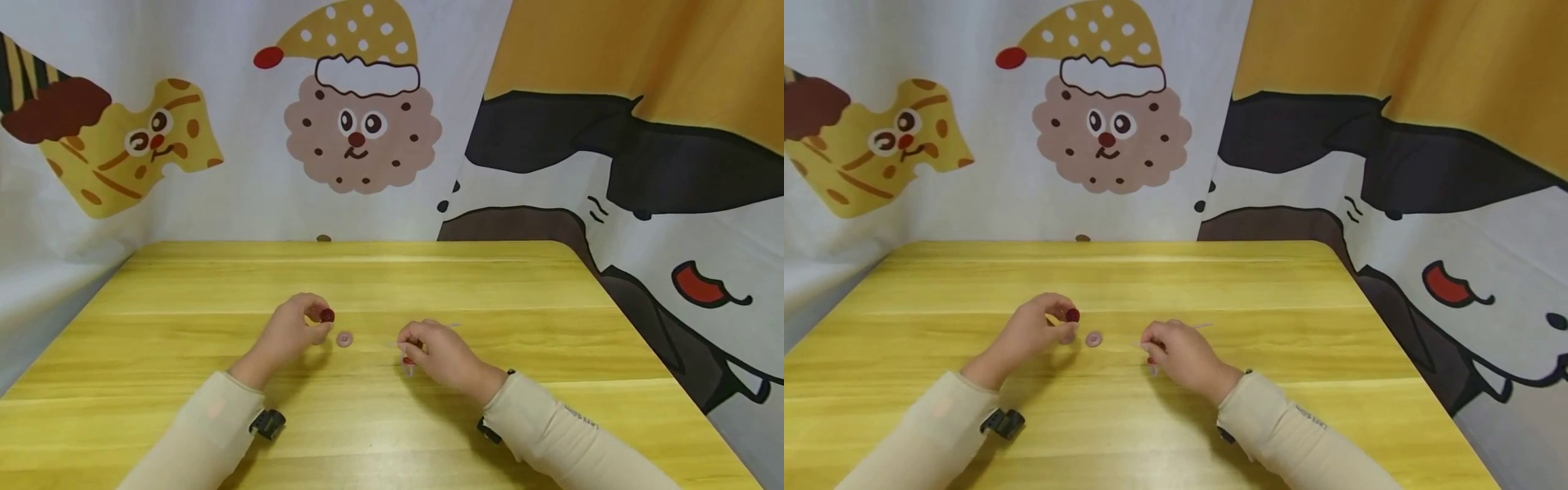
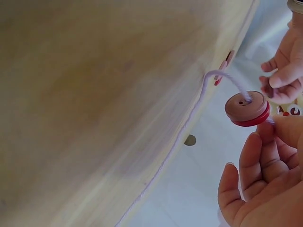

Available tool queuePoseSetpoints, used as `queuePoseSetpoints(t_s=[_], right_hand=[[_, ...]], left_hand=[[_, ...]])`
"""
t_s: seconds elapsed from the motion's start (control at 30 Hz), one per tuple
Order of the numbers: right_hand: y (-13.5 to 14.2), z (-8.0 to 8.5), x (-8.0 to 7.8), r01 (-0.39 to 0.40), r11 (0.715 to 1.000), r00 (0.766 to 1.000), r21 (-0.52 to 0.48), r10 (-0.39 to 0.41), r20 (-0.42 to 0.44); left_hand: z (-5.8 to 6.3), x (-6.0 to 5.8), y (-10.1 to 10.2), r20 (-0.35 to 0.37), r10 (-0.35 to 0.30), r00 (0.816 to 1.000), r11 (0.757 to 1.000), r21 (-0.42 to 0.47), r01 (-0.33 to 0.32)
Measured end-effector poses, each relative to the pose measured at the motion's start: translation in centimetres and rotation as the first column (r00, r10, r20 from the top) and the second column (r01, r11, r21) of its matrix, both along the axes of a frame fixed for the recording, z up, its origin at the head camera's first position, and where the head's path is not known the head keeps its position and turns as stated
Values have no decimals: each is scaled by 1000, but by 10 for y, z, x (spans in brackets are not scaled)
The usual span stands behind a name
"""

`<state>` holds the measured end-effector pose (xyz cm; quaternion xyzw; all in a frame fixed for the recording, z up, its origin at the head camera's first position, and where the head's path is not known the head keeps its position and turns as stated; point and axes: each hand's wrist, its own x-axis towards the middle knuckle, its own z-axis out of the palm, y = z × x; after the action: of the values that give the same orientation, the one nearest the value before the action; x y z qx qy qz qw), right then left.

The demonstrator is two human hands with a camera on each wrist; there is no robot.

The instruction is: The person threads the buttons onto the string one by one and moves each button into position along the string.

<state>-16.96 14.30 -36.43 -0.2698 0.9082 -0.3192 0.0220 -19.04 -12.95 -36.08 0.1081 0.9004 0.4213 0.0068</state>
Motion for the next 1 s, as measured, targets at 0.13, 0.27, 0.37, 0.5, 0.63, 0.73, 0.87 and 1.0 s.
queuePoseSetpoints(t_s=[0.13, 0.27, 0.37, 0.5, 0.63, 0.73, 0.87, 1.0], right_hand=[[0, -1, 1, 1, 1000, 1000, 14, -1, -1], [-1, -2, 2, 5, 1000, 1000, 22, -5, -7], [-3, -2, 3, 2, 1000, 1000, 30, -2, -21], [-4, -2, 2, -5, 999, 999, 46, 7, -43], [-5, -1, 2, -6, 999, 999, 52, 8, -40], [-5, -1, 2, -8, 999, 999, 52, 10, -33], [-6, -1, 1, -10, 999, 999, 54, 12, -35], [-6, -2, 0, -9, 998, 999, 54, 12, -47]], left_hand=[[1, 4, 10, -20, 7, 1000, 999, 38, -6], [3, 8, 20, -1, 11, 1000, 996, 89, -11], [4, 11, 26, 26, -4, 1000, 988, 153, 0], [4, 13, 31, 32, -26, 999, 977, 210, 19], [3, 13, 34, 24, -40, 999, 972, 235, 33], [1, 12, 35, 21, -50, 999, 968, 246, 44], [0, 12, 38, 31, -54, 998, 968, 246, 45], [-1, 12, 40, 41, -64, 997, 967, 248, 52]])
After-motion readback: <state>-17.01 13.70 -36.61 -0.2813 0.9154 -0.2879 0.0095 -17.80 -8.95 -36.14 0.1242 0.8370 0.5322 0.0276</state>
